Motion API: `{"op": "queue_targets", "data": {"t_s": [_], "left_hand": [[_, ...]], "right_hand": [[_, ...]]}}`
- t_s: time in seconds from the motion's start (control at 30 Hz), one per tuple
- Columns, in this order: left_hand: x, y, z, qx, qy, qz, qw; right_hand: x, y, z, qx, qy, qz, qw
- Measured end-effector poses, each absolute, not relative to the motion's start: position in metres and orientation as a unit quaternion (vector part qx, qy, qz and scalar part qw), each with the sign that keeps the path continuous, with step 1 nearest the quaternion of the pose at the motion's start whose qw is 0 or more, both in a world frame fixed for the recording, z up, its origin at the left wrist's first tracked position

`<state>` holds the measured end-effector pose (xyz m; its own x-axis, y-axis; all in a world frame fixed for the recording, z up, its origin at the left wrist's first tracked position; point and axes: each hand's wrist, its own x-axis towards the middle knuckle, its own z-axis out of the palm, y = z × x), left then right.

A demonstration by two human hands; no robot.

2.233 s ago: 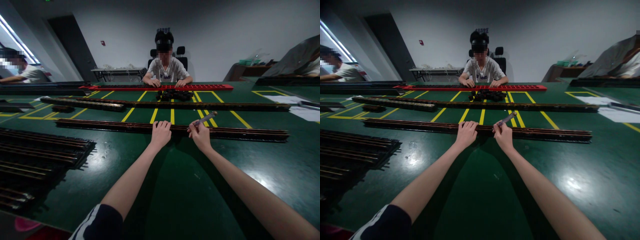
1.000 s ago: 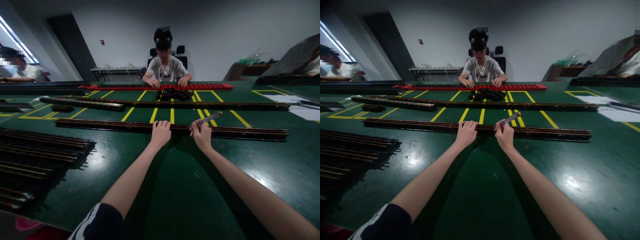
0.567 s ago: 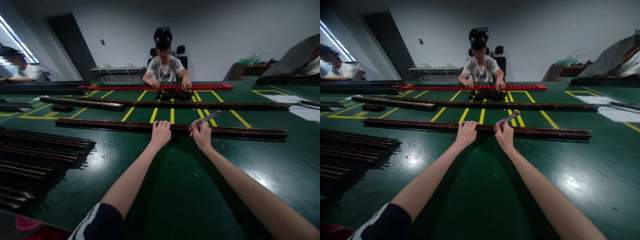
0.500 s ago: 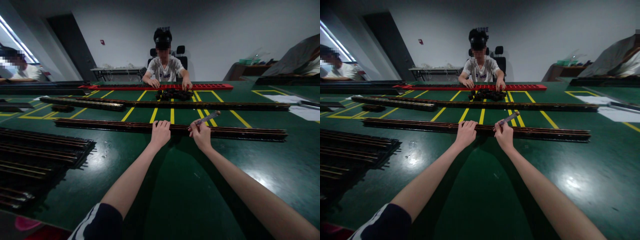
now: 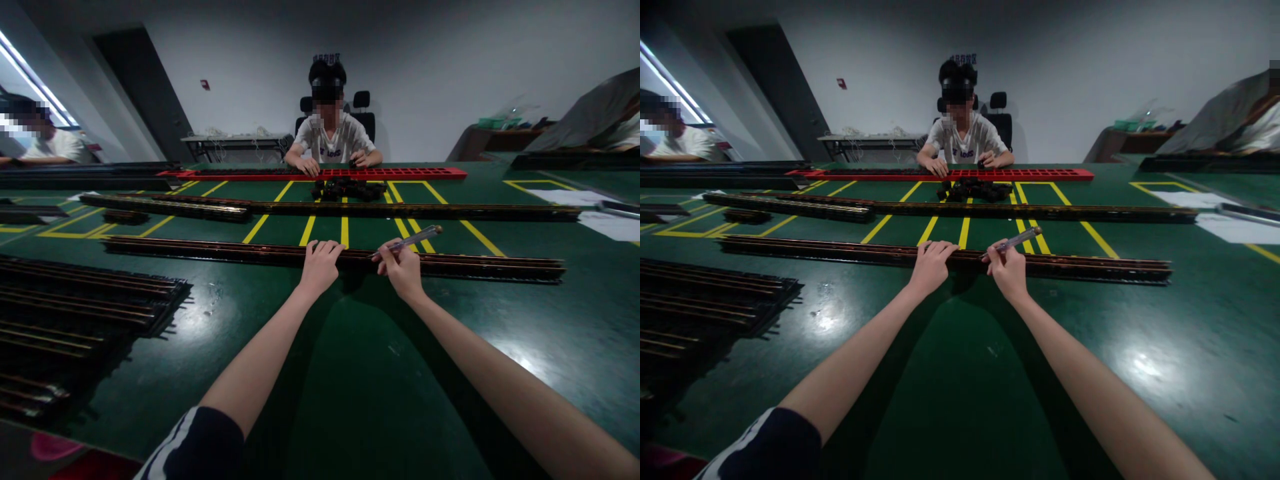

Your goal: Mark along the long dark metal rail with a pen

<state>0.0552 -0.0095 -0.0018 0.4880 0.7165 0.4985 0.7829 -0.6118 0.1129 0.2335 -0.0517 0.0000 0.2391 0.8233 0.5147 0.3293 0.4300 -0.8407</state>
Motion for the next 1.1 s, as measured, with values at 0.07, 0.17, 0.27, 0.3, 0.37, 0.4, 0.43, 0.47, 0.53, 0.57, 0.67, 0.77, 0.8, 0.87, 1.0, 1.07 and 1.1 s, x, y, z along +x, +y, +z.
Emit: {"op": "queue_targets", "data": {"t_s": [0.07,0.17,0.27,0.3,0.37,0.4,0.43,0.47,0.53,0.57,0.67,0.77,0.8,0.87,1.0,1.07,1.1], "left_hand": [[0.0549,-0.0095,-0.0018,-0.861,-0.433,-0.259,0.056],[0.0547,-0.0093,-0.0023,-0.864,-0.429,-0.260,0.044],[0.0549,-0.0086,-0.0030,-0.868,-0.426,-0.252,0.045],[0.0550,-0.0084,-0.0031,-0.868,-0.426,-0.249,0.049],[0.0551,-0.0083,-0.0031,-0.869,-0.426,-0.246,0.057],[0.0551,-0.0084,-0.0031,-0.869,-0.426,-0.245,0.059],[0.0552,-0.0085,-0.0030,-0.869,-0.426,-0.243,0.062],[0.0552,-0.0086,-0.0029,-0.869,-0.427,-0.242,0.064],[0.0554,-0.0088,-0.0029,-0.868,-0.429,-0.240,0.070],[0.0555,-0.0089,-0.0030,-0.867,-0.432,-0.239,0.072],[0.0565,-0.0091,-0.0036,-0.864,-0.440,-0.234,0.077],[0.0580,-0.0095,-0.0042,-0.862,-0.443,-0.231,0.083],[0.0585,-0.0098,-0.0044,-0.862,-0.442,-0.231,0.086],[0.0595,-0.0103,-0.0046,-0.862,-0.441,-0.234,0.091],[0.0606,-0.0111,-0.0044,-0.861,-0.442,-0.231,0.097],[0.0604,-0.0110,-0.0043,-0.861,-0.444,-0.231,0.094],[0.0602,-0.0108,-0.0044,-0.860,-0.445,-0.232,0.091]], "right_hand": [[0.2335,-0.0520,0.0002,-0.494,-0.597,0.203,0.599],[0.2336,-0.0524,0.0004,-0.500,-0.605,0.197,0.587],[0.2337,-0.0525,0.0008,-0.509,-0.600,0.193,0.586],[0.2337,-0.0525,0.0010,-0.511,-0.599,0.193,0.585],[0.2337,-0.0528,0.0016,-0.511,-0.600,0.193,0.584],[0.2337,-0.0529,0.0019,-0.511,-0.602,0.193,0.583],[0.2337,-0.0530,0.0021,-0.512,-0.602,0.192,0.582],[0.2337,-0.0532,0.0023,-0.513,-0.603,0.191,0.581],[0.2336,-0.0533,0.0023,-0.515,-0.603,0.187,0.580],[0.2336,-0.0533,0.0022,-0.515,-0.604,0.185,0.579],[0.2338,-0.0531,0.0017,-0.513,-0.610,0.178,0.577],[0.2340,-0.0531,0.0016,-0.513,-0.616,0.174,0.572],[0.2339,-0.0531,0.0016,-0.513,-0.617,0.173,0.571],[0.2336,-0.0530,0.0018,-0.515,-0.614,0.170,0.573],[0.2329,-0.0529,0.0018,-0.520,-0.605,0.166,0.579],[0.2330,-0.0529,0.0017,-0.517,-0.608,0.168,0.579],[0.2332,-0.0528,0.0016,-0.515,-0.610,0.170,0.578]]}}
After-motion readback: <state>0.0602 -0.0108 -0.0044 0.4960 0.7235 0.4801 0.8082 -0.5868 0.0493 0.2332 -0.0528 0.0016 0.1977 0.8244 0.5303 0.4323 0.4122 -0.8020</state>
